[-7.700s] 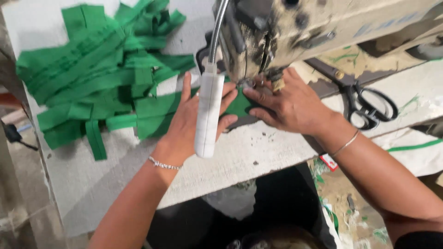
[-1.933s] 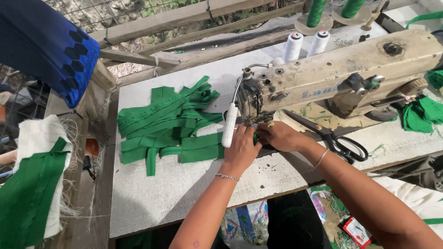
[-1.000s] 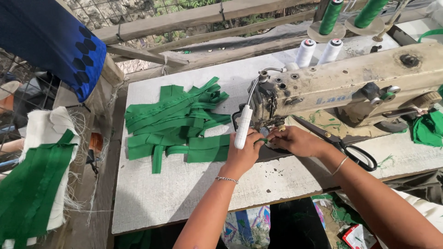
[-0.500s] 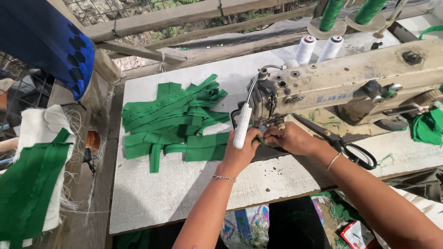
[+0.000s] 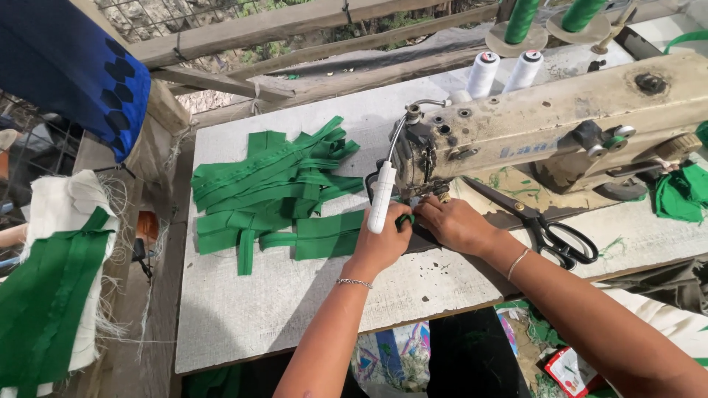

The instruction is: Sewing green zippers onto matching green fabric strips using an industrial sewing machine and trimming with scissors.

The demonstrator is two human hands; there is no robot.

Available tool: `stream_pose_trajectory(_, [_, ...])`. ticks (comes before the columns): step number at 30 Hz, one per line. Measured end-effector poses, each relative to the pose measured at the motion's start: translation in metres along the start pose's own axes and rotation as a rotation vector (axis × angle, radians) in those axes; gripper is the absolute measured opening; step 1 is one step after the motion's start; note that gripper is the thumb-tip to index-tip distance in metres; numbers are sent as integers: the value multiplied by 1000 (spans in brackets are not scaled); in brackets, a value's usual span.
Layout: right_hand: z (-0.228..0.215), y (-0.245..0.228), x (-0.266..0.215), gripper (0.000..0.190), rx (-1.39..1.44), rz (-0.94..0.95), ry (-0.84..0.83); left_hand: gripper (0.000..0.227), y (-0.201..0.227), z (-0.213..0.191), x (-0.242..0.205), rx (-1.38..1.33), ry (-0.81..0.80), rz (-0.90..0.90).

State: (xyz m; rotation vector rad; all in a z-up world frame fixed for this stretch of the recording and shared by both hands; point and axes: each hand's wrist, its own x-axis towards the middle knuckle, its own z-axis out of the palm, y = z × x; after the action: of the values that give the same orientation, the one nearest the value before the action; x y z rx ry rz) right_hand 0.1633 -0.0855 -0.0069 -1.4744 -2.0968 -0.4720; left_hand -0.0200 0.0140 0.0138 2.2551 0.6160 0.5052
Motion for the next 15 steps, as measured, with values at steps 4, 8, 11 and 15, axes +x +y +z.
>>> stream_pose_trajectory(4, [-1, -3, 2, 10, 12, 29, 12, 31, 17, -10, -7, -43, -10, -64])
stream_pose_trajectory(8, [-12, -11, 9, 9, 134, 73, 22, 23, 9, -2, -3, -220, 80, -143])
stream_pose_trajectory(11, [-11, -10, 7, 10, 156, 75, 18, 22, 8, -2, -3, -274, 104, -158])
stream_pose_trajectory(15, [-7, -6, 3, 9, 196, 90, 27, 19, 5, -2, -1, -252, 112, -126])
